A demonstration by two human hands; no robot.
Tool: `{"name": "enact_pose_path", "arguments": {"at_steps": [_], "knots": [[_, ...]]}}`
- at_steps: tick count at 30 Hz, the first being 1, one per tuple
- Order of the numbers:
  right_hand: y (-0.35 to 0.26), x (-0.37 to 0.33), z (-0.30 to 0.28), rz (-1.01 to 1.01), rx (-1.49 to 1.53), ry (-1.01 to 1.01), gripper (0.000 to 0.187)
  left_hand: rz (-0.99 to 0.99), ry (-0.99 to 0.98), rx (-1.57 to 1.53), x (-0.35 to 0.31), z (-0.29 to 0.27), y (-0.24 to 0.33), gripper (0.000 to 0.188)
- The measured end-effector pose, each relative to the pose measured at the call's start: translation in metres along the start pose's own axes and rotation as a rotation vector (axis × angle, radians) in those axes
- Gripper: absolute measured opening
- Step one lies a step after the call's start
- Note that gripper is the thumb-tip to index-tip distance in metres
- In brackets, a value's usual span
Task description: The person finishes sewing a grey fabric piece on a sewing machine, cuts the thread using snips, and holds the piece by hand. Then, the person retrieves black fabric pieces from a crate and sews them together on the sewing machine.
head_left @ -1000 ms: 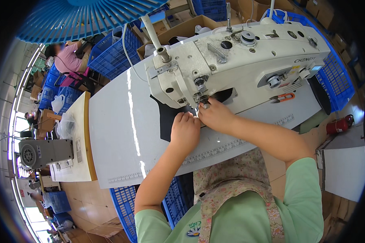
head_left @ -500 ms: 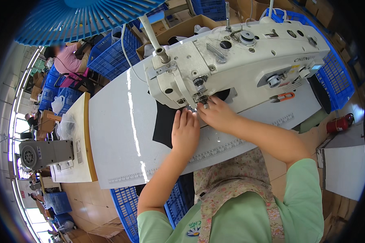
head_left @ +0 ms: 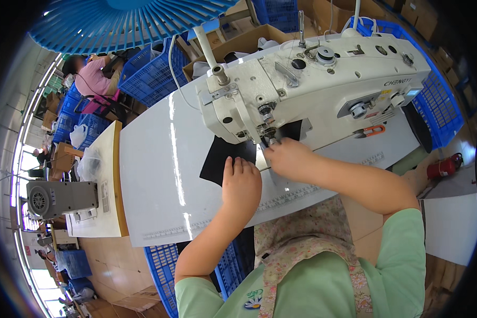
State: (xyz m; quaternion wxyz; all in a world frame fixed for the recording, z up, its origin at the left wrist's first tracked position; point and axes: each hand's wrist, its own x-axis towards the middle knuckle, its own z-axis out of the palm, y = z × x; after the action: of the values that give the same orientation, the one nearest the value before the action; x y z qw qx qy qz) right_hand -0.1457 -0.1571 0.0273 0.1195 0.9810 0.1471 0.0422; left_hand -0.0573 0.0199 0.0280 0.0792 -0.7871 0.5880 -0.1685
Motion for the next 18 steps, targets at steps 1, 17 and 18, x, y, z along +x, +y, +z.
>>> {"name": "enact_pose_path", "arguments": {"at_steps": [1,17,18], "knots": [[0.002,0.002,0.003,-0.112,-0.072,0.126,0.018,0.026,-0.017,0.006,0.001,0.0,0.001,0.032],[0.011,0.003,0.014,-0.014,0.128,0.1,0.01,0.036,0.017,-0.045,-0.003,0.008,-0.002,0.033],[0.009,0.004,0.013,-0.015,0.096,0.04,0.01,0.038,0.023,-0.054,-0.003,0.008,-0.001,0.033]]}}
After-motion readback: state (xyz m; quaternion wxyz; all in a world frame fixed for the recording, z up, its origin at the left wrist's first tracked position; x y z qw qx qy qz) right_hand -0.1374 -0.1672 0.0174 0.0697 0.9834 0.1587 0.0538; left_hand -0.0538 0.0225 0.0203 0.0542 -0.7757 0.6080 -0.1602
